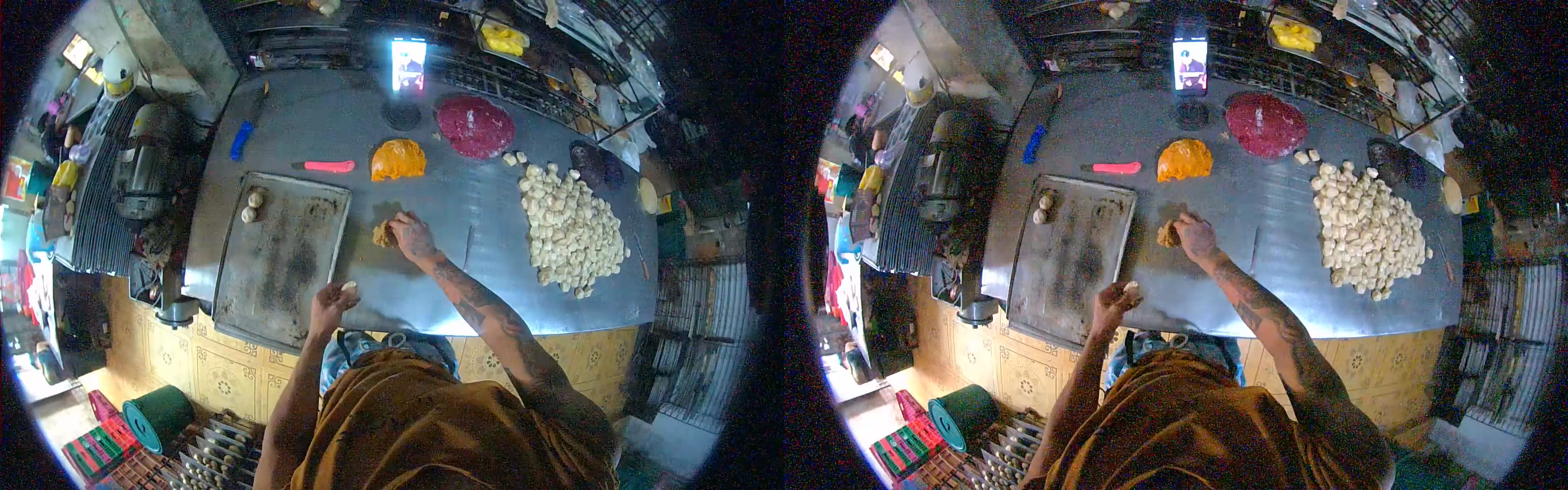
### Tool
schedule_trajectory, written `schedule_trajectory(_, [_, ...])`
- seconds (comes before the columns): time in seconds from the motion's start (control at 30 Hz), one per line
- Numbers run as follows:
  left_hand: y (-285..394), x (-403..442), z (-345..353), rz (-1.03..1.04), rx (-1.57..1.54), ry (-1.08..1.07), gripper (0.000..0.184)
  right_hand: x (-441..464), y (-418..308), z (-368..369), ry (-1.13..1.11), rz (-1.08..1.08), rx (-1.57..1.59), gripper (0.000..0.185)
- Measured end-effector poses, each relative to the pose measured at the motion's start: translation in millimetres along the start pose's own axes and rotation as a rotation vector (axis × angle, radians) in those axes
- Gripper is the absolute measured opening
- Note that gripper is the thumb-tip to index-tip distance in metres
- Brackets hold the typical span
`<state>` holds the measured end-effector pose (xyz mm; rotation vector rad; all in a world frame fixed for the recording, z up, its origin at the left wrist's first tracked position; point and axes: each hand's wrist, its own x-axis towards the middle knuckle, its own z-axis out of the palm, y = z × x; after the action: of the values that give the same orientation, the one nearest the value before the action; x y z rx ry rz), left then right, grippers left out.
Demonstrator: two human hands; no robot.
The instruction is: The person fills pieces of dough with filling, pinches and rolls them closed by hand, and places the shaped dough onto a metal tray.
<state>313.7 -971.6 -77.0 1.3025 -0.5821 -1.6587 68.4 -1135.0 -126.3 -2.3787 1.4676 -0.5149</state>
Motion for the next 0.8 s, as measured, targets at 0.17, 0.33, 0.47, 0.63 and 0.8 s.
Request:
schedule_trajectory(0.17, [-0.7,3.6,17.5,0.1,0.148,0.062,0.027,-17.5,-10.6,-35.2,0.035,-0.207,-0.157,0.018])
schedule_trajectory(0.33, [-30.2,-4.7,56.3,0.195,0.036,0.181,0.024,-47.9,38.3,8.7,-0.203,-0.176,-0.081,0.006])
schedule_trajectory(0.47, [-47.5,-9.2,99.2,-0.056,-0.246,0.204,0.027,-68.9,-3.7,-36.6,-0.322,0.14,0.934,0.008])
schedule_trajectory(0.63, [-22.7,-7.8,155.6,-0.128,-0.206,0.199,0.028,-114.4,-47.6,-85.6,0.096,-0.072,0.402,0.018])
schedule_trajectory(0.8, [-25.2,4.1,142.5,0.017,0.025,0.224,0.026,-138.5,-48.0,-88.9,-0.102,0.026,0.343,0.04])
